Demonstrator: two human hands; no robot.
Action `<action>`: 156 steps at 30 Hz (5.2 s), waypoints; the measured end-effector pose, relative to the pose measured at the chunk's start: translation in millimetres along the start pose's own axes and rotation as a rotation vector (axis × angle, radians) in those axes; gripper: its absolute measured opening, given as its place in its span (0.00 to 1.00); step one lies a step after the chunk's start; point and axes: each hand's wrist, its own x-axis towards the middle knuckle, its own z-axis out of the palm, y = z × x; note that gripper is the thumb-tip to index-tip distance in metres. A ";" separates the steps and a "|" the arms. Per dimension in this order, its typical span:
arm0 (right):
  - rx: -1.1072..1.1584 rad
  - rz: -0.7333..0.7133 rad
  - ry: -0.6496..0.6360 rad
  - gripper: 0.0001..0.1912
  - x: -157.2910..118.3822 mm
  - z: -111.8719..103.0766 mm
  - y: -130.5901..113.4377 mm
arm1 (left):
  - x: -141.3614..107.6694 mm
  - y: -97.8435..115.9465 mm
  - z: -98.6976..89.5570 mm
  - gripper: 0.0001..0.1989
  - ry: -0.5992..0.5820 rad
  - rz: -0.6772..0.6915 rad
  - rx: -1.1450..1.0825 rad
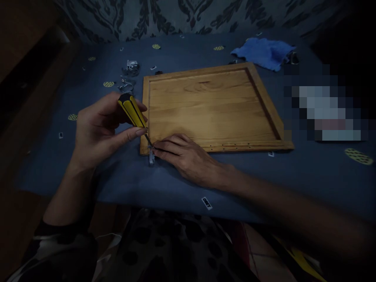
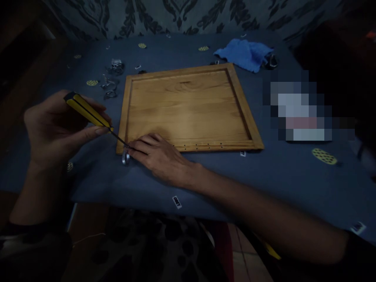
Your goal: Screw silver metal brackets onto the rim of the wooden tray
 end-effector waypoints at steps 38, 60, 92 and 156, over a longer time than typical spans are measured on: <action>0.014 0.000 0.006 0.22 0.3 -0.5 -0.5 | 1.1 -2.6 6.0 0.24 0.068 0.069 -0.024; 0.020 0.010 -0.038 0.24 -0.2 -1.0 0.6 | 2.9 0.6 3.1 0.22 0.020 0.085 0.044; -0.016 -0.004 0.013 0.21 -0.5 0.2 -0.6 | 0.4 7.1 7.3 0.23 0.036 -0.017 0.054; 0.038 0.010 -0.012 0.23 -1.0 -1.0 0.0 | 0.6 13.0 4.6 0.18 -0.041 0.002 0.066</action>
